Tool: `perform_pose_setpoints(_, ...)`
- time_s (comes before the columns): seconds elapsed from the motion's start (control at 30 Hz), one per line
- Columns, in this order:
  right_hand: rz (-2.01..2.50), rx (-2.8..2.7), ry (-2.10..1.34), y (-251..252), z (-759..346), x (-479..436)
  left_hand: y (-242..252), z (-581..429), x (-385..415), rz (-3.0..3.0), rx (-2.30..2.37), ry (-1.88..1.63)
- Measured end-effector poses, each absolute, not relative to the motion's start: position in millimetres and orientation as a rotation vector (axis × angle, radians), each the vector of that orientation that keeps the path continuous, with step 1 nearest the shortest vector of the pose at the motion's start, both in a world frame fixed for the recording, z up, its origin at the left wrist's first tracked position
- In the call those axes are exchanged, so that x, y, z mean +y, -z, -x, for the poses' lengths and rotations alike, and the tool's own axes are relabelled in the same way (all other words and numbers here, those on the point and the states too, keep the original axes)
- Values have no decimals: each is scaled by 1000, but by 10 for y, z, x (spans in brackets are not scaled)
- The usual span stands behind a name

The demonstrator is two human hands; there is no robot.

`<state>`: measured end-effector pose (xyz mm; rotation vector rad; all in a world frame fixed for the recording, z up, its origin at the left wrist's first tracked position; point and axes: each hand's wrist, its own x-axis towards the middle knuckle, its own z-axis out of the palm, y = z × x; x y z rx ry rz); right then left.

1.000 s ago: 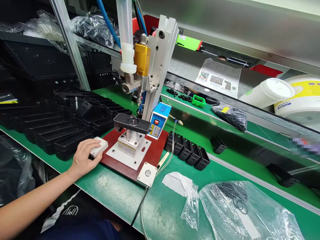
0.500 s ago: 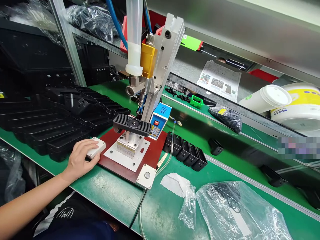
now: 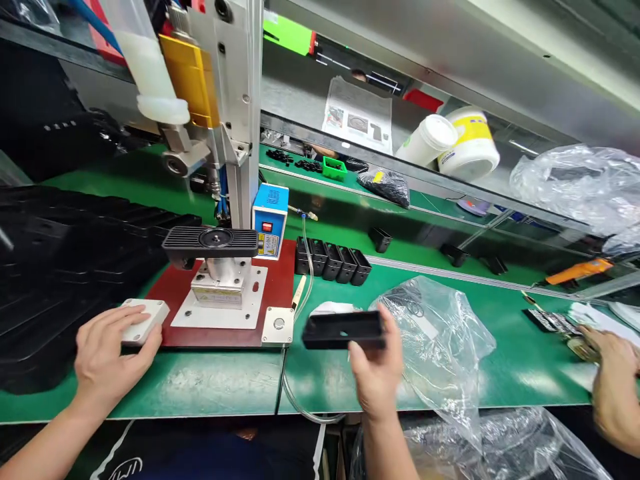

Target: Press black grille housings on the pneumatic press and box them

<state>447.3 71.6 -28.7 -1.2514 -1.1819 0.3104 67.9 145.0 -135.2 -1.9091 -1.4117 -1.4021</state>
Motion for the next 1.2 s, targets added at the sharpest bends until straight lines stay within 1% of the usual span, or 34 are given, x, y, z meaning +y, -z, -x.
perform_pose_setpoints(0.13, 1035, -1190, -601, 295, -3892, 1056, 1317, -680, 1417, 1949, -1401, 1427)
perform_pose_setpoints(0.27, 991, -1210, -749, 258, -3499, 1250, 1278, -686, 1407, 1967, -1434, 1449)
perform_pose_setpoints(0.53, 963, -1323, -742, 190, -3319, 1247, 1250, -676, 1386, 1952, -1465, 1512)
perform_pose_setpoints(0.73, 929, -1428, -692, 180, -3201, 1246, 1251, -628, 1318, 1835, -1325, 1561)
perform_pose_setpoints(0.9, 967, -1391, -700, 153, -3191, 1209, 1208, -666, 1217, 1896, -1220, 1618)
perform_pose_setpoints(0.97, 969, -1351, -851, 113, -3187, 1189, 1118, -731, 1185, 1981, -1181, 1674)
perform_pose_setpoints(1.07, 918, -1250, -1309, 66, -3135, 1160, 891, -854, 1163, 2149, -1067, 1743)
perform_pose_setpoints(1.13, 890, -1162, -1594, 74, -3076, 1141, 704, -930, 1161, 2345, -935, 1701)
perform_pose_setpoints(1.17, 890, -1150, -1670, 94, -3050, 1131, 610, -962, 1161, 2463, -856, 1640)
perform_pose_setpoints(1.2, 901, -1190, -1669, 123, -3030, 1123, 519, -990, 1160, 2574, -773, 1563)
